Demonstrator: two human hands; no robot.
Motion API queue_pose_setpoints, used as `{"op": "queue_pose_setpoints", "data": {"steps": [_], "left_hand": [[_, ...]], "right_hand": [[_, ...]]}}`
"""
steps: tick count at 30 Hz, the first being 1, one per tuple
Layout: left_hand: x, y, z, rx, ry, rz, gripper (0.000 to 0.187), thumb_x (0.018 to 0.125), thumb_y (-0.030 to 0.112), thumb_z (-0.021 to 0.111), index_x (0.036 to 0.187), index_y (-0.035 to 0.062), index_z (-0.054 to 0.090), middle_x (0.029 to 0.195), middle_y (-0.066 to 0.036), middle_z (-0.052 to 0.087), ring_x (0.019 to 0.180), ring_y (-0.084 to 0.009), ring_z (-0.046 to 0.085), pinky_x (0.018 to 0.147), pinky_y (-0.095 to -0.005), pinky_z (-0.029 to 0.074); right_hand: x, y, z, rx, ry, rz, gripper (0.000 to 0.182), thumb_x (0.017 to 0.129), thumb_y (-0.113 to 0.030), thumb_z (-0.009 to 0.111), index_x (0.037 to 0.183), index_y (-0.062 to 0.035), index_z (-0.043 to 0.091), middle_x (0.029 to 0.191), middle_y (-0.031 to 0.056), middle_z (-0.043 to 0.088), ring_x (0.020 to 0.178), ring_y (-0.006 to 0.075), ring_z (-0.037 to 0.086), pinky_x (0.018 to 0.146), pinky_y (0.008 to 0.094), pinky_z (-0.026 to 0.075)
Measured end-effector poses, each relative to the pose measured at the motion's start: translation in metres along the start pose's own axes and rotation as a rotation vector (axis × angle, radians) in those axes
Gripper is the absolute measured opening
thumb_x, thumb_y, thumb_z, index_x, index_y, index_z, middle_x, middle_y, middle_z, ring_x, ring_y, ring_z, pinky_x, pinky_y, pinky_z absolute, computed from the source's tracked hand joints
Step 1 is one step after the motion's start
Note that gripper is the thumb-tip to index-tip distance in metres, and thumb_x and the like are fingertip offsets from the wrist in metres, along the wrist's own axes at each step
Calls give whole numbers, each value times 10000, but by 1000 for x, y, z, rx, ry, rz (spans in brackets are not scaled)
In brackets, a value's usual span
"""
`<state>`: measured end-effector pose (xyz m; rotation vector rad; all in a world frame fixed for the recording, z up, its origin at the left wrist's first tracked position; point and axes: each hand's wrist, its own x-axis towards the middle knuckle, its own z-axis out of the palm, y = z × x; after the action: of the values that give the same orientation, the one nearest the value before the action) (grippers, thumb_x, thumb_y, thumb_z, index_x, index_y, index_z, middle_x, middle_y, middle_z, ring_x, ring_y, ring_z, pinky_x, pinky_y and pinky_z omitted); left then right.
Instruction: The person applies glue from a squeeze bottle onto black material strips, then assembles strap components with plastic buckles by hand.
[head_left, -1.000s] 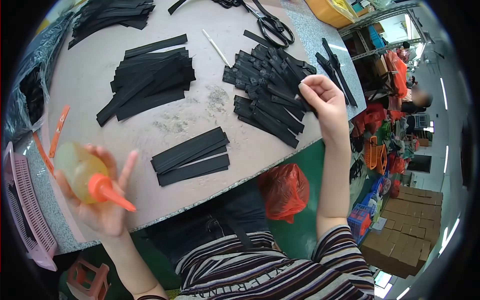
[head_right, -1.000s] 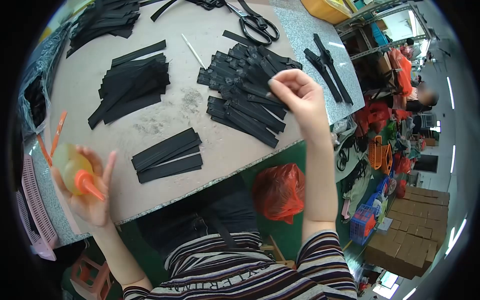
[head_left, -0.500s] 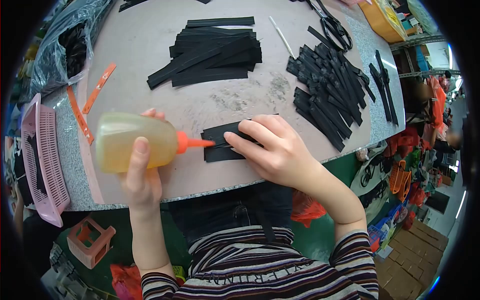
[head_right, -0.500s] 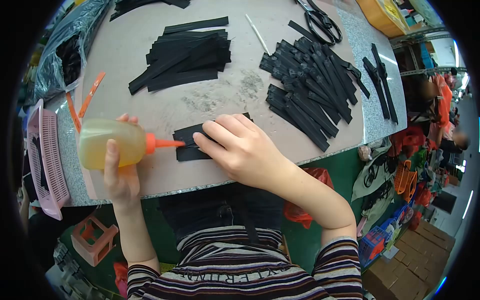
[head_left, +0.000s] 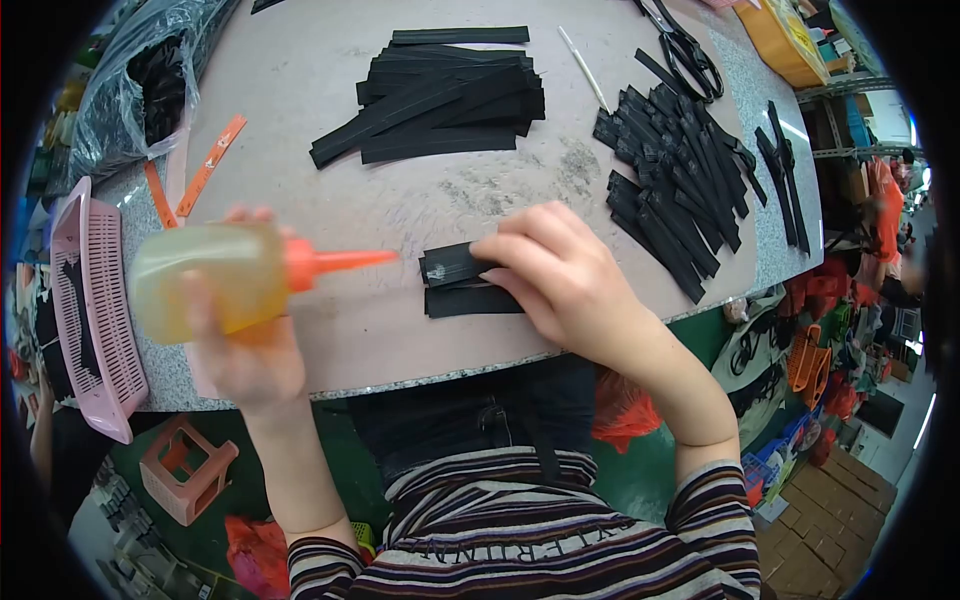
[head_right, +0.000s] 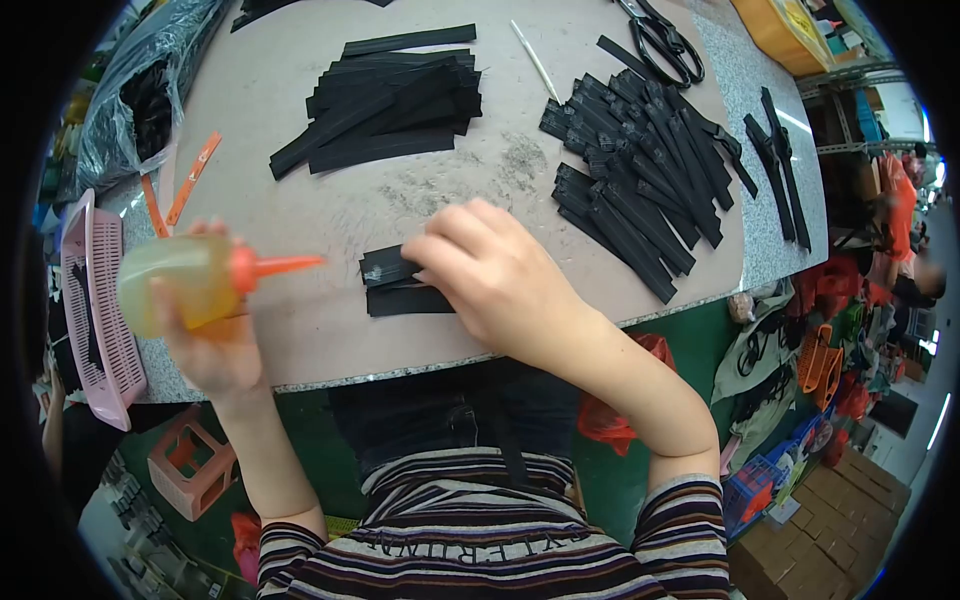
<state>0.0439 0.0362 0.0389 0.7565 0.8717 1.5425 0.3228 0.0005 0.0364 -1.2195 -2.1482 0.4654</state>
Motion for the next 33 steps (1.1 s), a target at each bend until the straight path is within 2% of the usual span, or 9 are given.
{"op": "queue_pose_setpoints", "data": {"steps": [5, 11, 14, 16, 21, 24, 27, 30, 33], "left_hand": [[7, 7, 2, -395, -28, -175, 604, 983, 465, 629, 1390, 40, 493, 1352, -185, 583, 1306, -331, 553, 1114, -580, 454], [7, -21, 21, -898, -269, -631, 509, 1001, 415, 623, 1341, 42, 564, 1375, -168, 597, 1402, -323, 467, 1180, -761, 111], [7, -28, 25, -798, -311, -729, 467, 1006, 437, 606, 1301, 75, 610, 1351, -150, 626, 1435, -321, 426, 1140, -805, -2], [8, -31, 27, -758, -362, -724, 471, 1006, 443, 601, 1313, 85, 603, 1363, -140, 617, 1446, -322, 410, 1128, -816, 4], [9, -26, 24, -814, -353, -688, 492, 1003, 416, 619, 1342, 62, 576, 1384, -159, 584, 1441, -332, 410, 1188, -742, 58], [16, -18, 5, -834, -322, -556, 513, 1003, 391, 629, 1362, 33, 548, 1386, -182, 569, 1421, -343, 433, 1228, -654, 150], [15, 1, -14, -654, -226, -361, 545, 1010, 366, 624, 1400, 7, 496, 1379, -208, 563, 1391, -353, 468, 1206, -587, 296], [2, 5, -9, -186, -139, -131, 561, 1019, 340, 607, 1432, -4, 446, 1376, -233, 554, 1356, -374, 504, 1139, -555, 417], [-9, -6, 13, 273, -177, 50, 532, 1026, 300, 582, 1434, -8, 434, 1385, -256, 540, 1319, -398, 536, 1094, -519, 469]], "right_hand": [[3, 4, -2, 47, 23, 22, 267, 766, -30, 785, 1015, -27, 688, 962, 103, 610, 870, 315, 605, 779, 397, 512], [-2, 9, 6, 8, 59, -69, 207, 755, -40, 792, 930, -46, 682, 948, 87, 608, 857, 297, 602, 777, 377, 499], [-6, 13, 3, -32, 43, -105, 170, 764, -41, 779, 874, -70, 652, 915, 86, 608, 848, 293, 595, 783, 366, 481], [-6, 16, -3, 115, 135, -131, 165, 775, -3, 753, 899, -70, 668, 927, 73, 621, 824, 275, 588, 784, 368, 480], [-35, 10, -109, 398, 469, 551, 84, 937, -12, 699, 1021, -16, 713, 907, 12, 710, 802, 51, 622, 732, 196, 498], [-80, 54, -139, 353, 435, 743, 128, 899, -53, 752, 1015, -14, 714, 921, 17, 705, 841, 80, 623, 749, 219, 477], [-80, 62, -115, -546, 375, 558, 188, 773, -98, 826, 942, -67, 751, 944, 77, 678, 941, 246, 607, 800, 345, 467], [-48, 15, -69, -264, 245, 304, 219, 751, -25, 777, 961, -81, 757, 980, 70, 663, 903, 260, 611, 787, 378, 473], [-24, -9, -16, -208, 47, -105, 337, 769, -152, 778, 1087, -63, 708, 1080, 74, 621, 982, 245, 611, 837, 394, 482]]}}
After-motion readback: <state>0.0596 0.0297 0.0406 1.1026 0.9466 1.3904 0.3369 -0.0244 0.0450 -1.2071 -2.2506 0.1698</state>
